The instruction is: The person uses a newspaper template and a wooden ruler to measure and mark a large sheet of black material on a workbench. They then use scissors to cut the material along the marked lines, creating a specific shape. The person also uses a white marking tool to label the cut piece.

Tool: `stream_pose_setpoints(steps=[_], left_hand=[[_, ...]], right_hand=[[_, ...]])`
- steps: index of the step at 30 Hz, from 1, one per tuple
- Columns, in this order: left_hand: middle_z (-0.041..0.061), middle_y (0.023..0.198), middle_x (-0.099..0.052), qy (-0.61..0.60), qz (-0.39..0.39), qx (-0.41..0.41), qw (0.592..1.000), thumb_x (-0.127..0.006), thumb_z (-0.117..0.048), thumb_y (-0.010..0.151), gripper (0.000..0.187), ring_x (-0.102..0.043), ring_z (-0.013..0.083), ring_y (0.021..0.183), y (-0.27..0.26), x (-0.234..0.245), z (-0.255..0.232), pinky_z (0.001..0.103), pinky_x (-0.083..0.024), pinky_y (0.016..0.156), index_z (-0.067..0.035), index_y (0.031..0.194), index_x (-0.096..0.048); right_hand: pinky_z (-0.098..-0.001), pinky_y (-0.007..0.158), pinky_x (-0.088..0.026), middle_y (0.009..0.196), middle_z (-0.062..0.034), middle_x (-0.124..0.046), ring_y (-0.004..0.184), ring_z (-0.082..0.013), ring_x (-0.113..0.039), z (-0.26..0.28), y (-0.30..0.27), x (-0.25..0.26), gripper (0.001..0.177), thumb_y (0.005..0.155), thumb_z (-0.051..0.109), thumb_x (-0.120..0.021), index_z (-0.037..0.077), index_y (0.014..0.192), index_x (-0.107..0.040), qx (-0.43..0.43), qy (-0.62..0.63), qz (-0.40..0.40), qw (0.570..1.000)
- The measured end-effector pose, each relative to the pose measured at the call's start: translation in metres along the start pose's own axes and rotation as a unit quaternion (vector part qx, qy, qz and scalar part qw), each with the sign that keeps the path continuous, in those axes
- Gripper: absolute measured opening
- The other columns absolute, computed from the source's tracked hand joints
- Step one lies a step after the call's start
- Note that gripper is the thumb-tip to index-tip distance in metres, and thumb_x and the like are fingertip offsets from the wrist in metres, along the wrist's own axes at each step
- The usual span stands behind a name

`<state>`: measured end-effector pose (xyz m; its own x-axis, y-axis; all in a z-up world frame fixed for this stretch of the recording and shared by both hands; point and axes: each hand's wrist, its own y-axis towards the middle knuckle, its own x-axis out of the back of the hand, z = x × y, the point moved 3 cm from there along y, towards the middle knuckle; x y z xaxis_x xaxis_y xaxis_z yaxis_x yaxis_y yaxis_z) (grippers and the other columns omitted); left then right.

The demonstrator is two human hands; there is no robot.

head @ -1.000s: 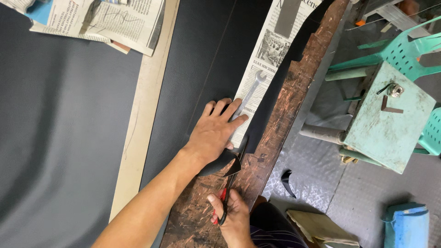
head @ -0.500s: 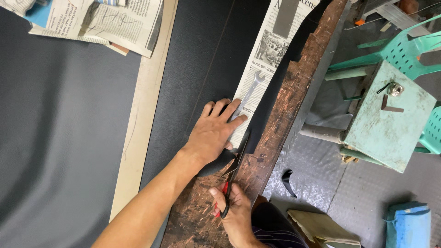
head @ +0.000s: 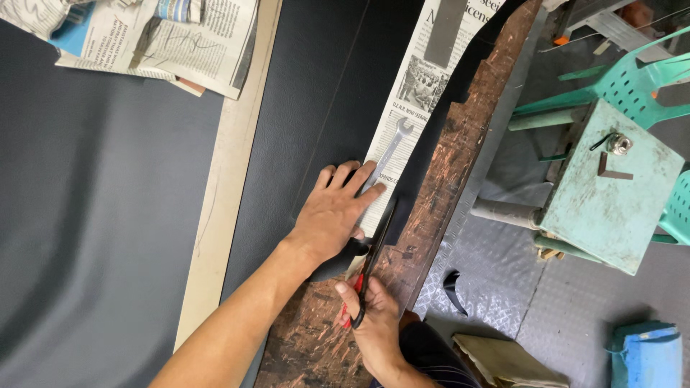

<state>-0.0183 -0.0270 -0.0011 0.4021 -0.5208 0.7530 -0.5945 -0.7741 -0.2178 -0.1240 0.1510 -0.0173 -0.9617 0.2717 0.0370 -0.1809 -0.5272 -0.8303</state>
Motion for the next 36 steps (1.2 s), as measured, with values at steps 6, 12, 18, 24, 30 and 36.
stream_pose_setpoints(steps=[6, 12, 18, 24, 30, 36], left_hand=[[0.010, 0.155, -0.039, -0.004, -0.006, 0.001, 1.000, -0.089, -0.024, 0.060, 0.088, -0.035, 0.0295, 0.140, 0.001, 0.000, 0.000, 0.046, -0.027, 0.115, -0.014, 0.141, -0.056], [0.010, 0.154, -0.040, -0.008, -0.006, 0.000, 1.000, -0.090, -0.021, 0.059, 0.088, -0.036, 0.0301, 0.140, 0.000, 0.002, -0.001, 0.046, -0.028, 0.115, -0.014, 0.140, -0.057], [0.011, 0.153, -0.041, -0.010, -0.011, -0.005, 1.000, -0.089, -0.019, 0.058, 0.088, -0.037, 0.0311, 0.139, -0.001, 0.003, -0.001, 0.046, -0.029, 0.114, -0.013, 0.139, -0.057], [0.012, 0.153, -0.041, -0.003, -0.017, -0.008, 1.000, -0.088, -0.016, 0.057, 0.088, -0.038, 0.0316, 0.137, -0.001, 0.002, -0.001, 0.045, -0.030, 0.113, -0.013, 0.139, -0.057], [0.013, 0.153, -0.042, 0.006, -0.037, -0.019, 0.999, -0.087, -0.016, 0.058, 0.085, -0.039, 0.0320, 0.138, -0.001, 0.000, 0.000, 0.045, -0.031, 0.113, -0.012, 0.139, -0.058], [0.014, 0.153, -0.043, 0.022, -0.054, -0.024, 0.998, -0.082, -0.015, 0.067, 0.075, -0.040, 0.0317, 0.138, -0.001, -0.004, 0.002, 0.044, -0.032, 0.112, -0.012, 0.138, -0.059]], right_hand=[[-0.0289, 0.049, -0.054, 0.064, -0.0034, -0.061, 0.052, -0.0117, -0.058, 0.010, 0.005, 0.001, 0.023, 0.086, 0.018, -0.076, 0.002, 0.098, -0.066, 0.009, -0.007, -0.003, 1.000], [-0.0286, 0.048, -0.053, 0.068, -0.0021, -0.060, 0.054, -0.0110, -0.057, 0.021, 0.015, 0.001, 0.023, 0.088, 0.019, -0.075, 0.001, 0.097, -0.067, 0.018, 0.010, 0.000, 1.000], [-0.0274, 0.050, -0.051, 0.070, -0.0039, -0.063, 0.054, -0.0108, -0.056, 0.018, 0.016, 0.005, 0.023, 0.087, 0.019, -0.077, 0.000, 0.099, -0.069, 0.038, -0.007, -0.007, 0.999], [-0.0285, 0.051, -0.053, 0.070, -0.0045, -0.064, 0.056, -0.0119, -0.058, 0.034, 0.032, 0.007, 0.023, 0.088, 0.020, -0.076, 0.001, 0.100, -0.070, 0.030, -0.038, -0.019, 0.999], [-0.0267, 0.052, -0.050, 0.072, -0.0019, -0.061, 0.058, -0.0100, -0.055, 0.042, 0.032, 0.002, 0.023, 0.090, 0.020, -0.075, 0.001, 0.103, -0.070, 0.056, -0.005, 0.002, 0.998], [-0.0287, 0.050, -0.051, 0.071, -0.0030, -0.062, 0.057, -0.0119, -0.056, 0.047, 0.035, 0.004, 0.026, 0.087, 0.023, -0.076, 0.002, 0.102, -0.071, 0.044, -0.016, -0.011, 0.999]])
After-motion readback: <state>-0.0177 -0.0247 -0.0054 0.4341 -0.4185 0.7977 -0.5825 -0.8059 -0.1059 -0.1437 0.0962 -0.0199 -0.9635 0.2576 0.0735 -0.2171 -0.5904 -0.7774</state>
